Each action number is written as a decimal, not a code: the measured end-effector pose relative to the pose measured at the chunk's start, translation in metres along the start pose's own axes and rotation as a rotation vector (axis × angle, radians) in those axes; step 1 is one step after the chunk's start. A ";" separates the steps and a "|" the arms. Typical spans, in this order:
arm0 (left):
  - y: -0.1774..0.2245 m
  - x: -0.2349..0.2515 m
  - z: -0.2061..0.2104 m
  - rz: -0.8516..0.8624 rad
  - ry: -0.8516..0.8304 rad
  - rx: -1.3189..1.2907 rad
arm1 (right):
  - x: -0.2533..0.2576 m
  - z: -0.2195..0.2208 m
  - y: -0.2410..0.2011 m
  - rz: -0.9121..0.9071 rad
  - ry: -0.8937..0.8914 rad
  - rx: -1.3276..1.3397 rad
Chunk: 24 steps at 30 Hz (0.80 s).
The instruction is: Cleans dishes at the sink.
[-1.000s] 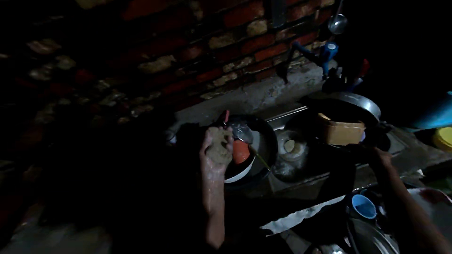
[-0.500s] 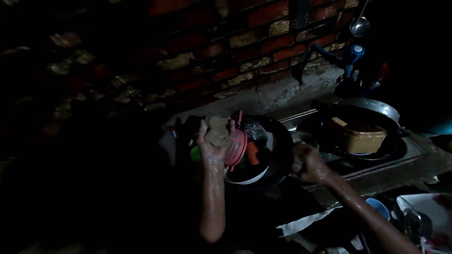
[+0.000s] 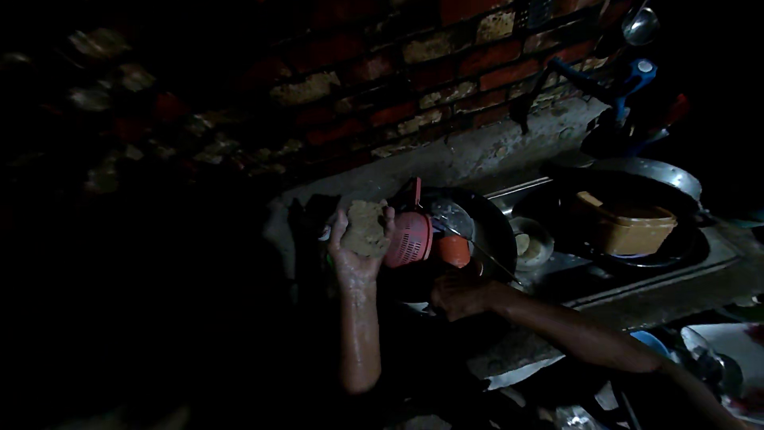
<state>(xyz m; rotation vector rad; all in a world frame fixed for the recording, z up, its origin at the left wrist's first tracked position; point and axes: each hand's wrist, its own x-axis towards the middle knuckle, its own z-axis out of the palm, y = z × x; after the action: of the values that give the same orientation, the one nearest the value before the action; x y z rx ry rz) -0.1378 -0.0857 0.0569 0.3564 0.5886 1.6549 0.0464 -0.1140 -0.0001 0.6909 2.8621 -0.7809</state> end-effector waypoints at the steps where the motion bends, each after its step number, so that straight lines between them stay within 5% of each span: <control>1: 0.001 -0.002 -0.002 0.024 0.031 -0.009 | 0.006 -0.009 -0.008 0.028 -0.053 0.017; 5: 0.005 -0.009 -0.011 0.071 0.062 -0.044 | 0.014 -0.025 -0.021 0.087 -0.118 0.052; 12: 0.016 -0.031 -0.025 0.131 0.055 -0.012 | -0.055 0.003 0.036 0.163 -0.049 0.101; 18: 0.012 -0.032 -0.028 0.121 0.069 -0.037 | -0.027 -0.004 -0.005 0.145 0.005 0.089; 22: 0.013 -0.031 -0.027 0.116 0.053 -0.041 | -0.014 -0.024 0.005 0.106 0.378 0.175; 24: 0.013 -0.033 -0.029 0.125 0.045 -0.027 | -0.005 -0.032 0.029 0.115 0.405 0.053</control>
<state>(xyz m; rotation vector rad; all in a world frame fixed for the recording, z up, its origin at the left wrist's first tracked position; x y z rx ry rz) -0.1588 -0.1243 0.0435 0.3428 0.5868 1.7936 0.0647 -0.0772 0.0150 1.1281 3.1213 -0.7801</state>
